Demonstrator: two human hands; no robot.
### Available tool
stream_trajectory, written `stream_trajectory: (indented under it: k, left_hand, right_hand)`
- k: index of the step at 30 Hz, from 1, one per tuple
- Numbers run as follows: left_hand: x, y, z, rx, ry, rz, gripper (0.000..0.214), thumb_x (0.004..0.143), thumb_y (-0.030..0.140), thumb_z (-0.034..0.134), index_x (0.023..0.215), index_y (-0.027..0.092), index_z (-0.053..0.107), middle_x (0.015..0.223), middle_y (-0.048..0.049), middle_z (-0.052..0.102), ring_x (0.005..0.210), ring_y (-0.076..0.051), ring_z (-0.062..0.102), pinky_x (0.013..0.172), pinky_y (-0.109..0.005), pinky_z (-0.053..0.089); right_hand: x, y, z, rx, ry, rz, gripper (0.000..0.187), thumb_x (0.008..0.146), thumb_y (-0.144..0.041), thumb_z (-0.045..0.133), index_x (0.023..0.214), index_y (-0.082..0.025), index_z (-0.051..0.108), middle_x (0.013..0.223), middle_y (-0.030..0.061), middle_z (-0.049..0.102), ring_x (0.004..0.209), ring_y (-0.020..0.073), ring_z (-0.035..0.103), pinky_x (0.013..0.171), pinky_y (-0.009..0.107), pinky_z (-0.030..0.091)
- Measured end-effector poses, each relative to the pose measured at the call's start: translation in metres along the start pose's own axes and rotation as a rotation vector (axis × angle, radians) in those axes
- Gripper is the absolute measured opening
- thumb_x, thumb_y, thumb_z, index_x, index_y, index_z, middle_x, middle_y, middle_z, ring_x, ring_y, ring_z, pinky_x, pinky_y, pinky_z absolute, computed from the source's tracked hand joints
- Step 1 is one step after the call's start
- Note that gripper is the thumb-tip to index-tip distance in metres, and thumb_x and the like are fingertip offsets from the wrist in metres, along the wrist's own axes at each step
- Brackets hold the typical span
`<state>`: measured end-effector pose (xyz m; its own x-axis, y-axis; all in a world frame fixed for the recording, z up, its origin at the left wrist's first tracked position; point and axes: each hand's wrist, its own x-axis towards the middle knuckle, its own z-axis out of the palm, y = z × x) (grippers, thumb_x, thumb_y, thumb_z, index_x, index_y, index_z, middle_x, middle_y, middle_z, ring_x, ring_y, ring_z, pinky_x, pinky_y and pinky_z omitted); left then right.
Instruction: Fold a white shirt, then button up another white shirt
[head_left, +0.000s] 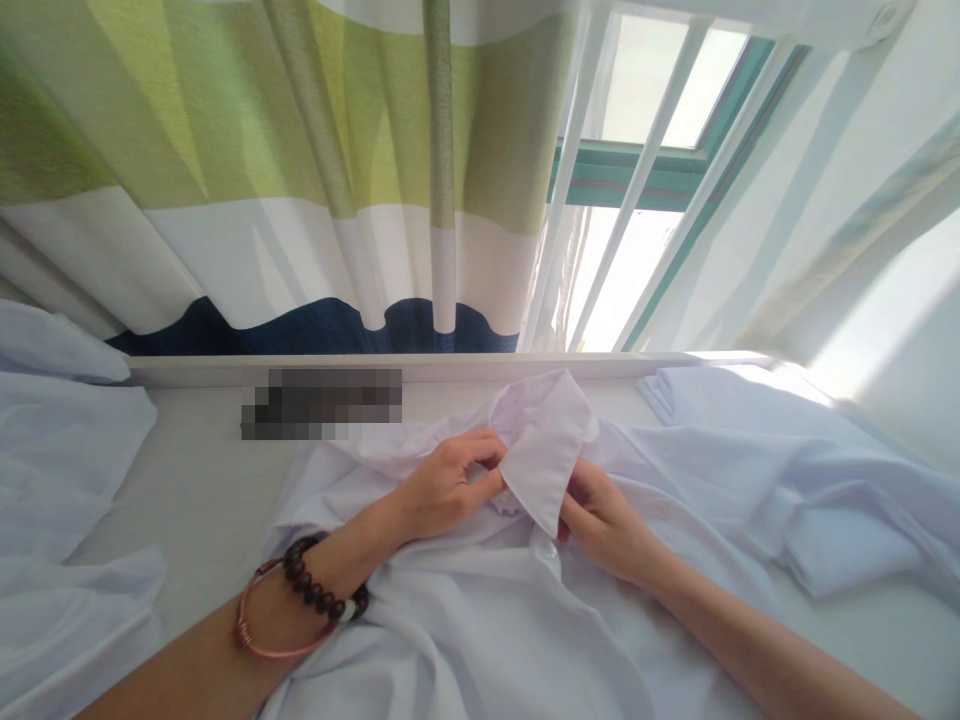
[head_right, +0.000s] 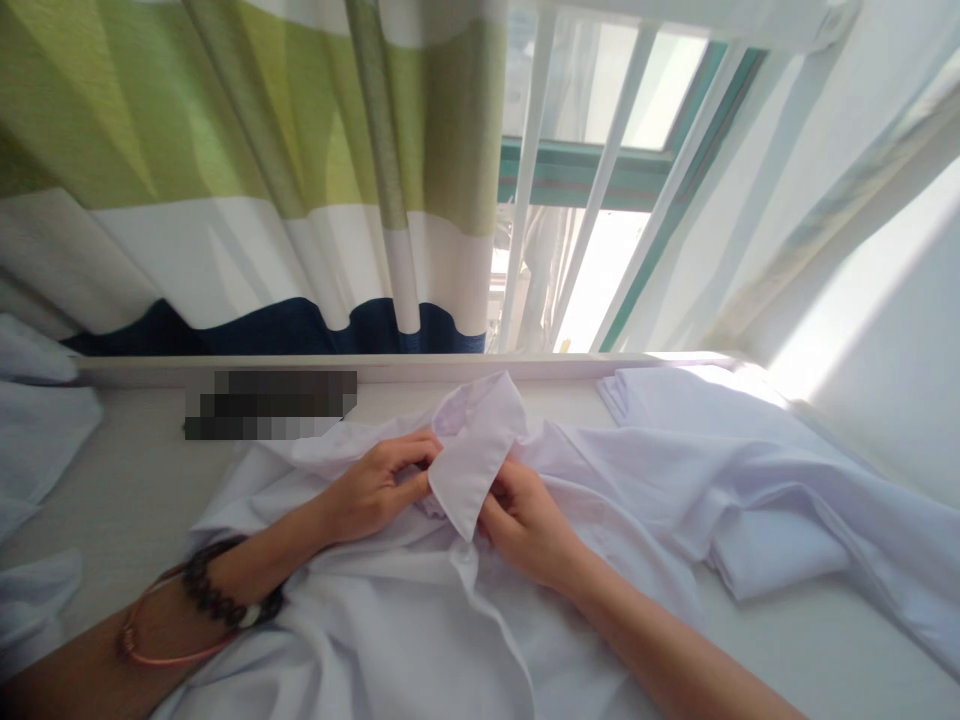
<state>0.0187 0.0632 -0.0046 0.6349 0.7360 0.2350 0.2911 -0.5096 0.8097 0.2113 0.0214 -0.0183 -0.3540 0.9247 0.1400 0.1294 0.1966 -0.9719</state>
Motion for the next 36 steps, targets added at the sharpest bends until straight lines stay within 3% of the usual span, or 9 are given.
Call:
stream_trajectory:
  k: [5,11,16,20,25,30,36]
  left_hand:
    - [0.0023,0.0007,-0.0024,-0.126,-0.018,-0.081,0.027,0.088,0.029,0.049,0.071,0.014,0.063,0.076,-0.0023,0.059,0.076,-0.016,0.053,0.073,-0.026,0.043]
    - [0.0019,-0.0066,0.0007,-0.344,-0.012,-0.291,0.041,0.088,0.043,0.044,0.058,0.015,0.051,0.055,0.0021,0.045,0.053,-0.011,0.040,0.051,-0.023,0.035]
    - [0.0014,-0.0019,-0.0021,-0.057,-0.035,-0.156,0.037,0.087,0.042,0.050,0.065,0.013,0.059,0.062,0.0016,0.051,0.060,-0.011,0.043,0.055,-0.022,0.035]
    - [0.0008,0.0020,-0.0027,-0.011,-0.104,-0.060,0.027,0.086,0.034,0.054,0.074,0.013,0.066,0.074,-0.0012,0.062,0.071,-0.014,0.053,0.066,-0.023,0.042]
    - [0.0003,-0.0017,0.0011,0.044,-0.096,0.016,0.017,0.078,0.031,0.065,0.077,0.015,0.068,0.077,-0.0026,0.066,0.075,-0.017,0.056,0.074,-0.027,0.045]
    - [0.0002,-0.0032,0.0022,0.118,-0.101,0.029,0.019,0.080,0.032,0.062,0.076,0.014,0.066,0.076,-0.0021,0.065,0.073,-0.016,0.055,0.074,-0.027,0.043]
    - [-0.0016,-0.0031,0.0019,0.175,-0.079,0.081,0.022,0.086,0.032,0.054,0.074,0.015,0.062,0.074,-0.0024,0.062,0.072,-0.016,0.053,0.074,-0.027,0.043]
  right_hand:
    - [-0.0011,0.0016,0.0006,-0.009,-0.017,-0.005,0.016,0.091,-0.029,0.047,0.090,-0.017,0.057,0.060,-0.0042,0.047,0.050,0.0088,0.042,0.046,0.020,0.035]
    - [-0.0044,0.0013,-0.0051,-0.008,-0.071,-0.039,0.037,0.091,-0.051,0.048,0.098,-0.017,0.058,0.083,0.0030,0.057,0.055,0.0087,0.047,0.051,0.022,0.042]
    - [-0.0050,0.0025,-0.0059,0.055,-0.072,-0.033,0.047,0.092,-0.059,0.039,0.092,-0.016,0.058,0.077,0.0031,0.058,0.054,0.0096,0.048,0.051,0.023,0.042]
    - [-0.0037,0.0028,-0.0039,-0.007,-0.046,0.006,0.050,0.091,-0.061,0.040,0.079,-0.016,0.059,0.056,-0.0016,0.049,0.051,0.0111,0.046,0.048,0.023,0.039]
    - [-0.0043,0.0006,-0.0046,-0.035,-0.046,0.009,0.052,0.090,-0.063,0.039,0.063,-0.019,0.050,0.056,-0.0001,0.049,0.051,0.0124,0.045,0.048,0.026,0.038]
    - [-0.0061,0.0019,-0.0042,-0.065,-0.006,0.036,0.059,0.089,-0.067,0.034,0.055,-0.020,0.047,0.053,0.0013,0.050,0.052,0.0137,0.047,0.053,0.028,0.040]
    - [0.0003,0.0062,0.0014,-0.005,0.120,0.141,0.047,0.083,-0.063,0.051,0.064,-0.020,0.046,0.045,-0.0047,0.047,0.041,0.0093,0.043,0.042,0.022,0.034]
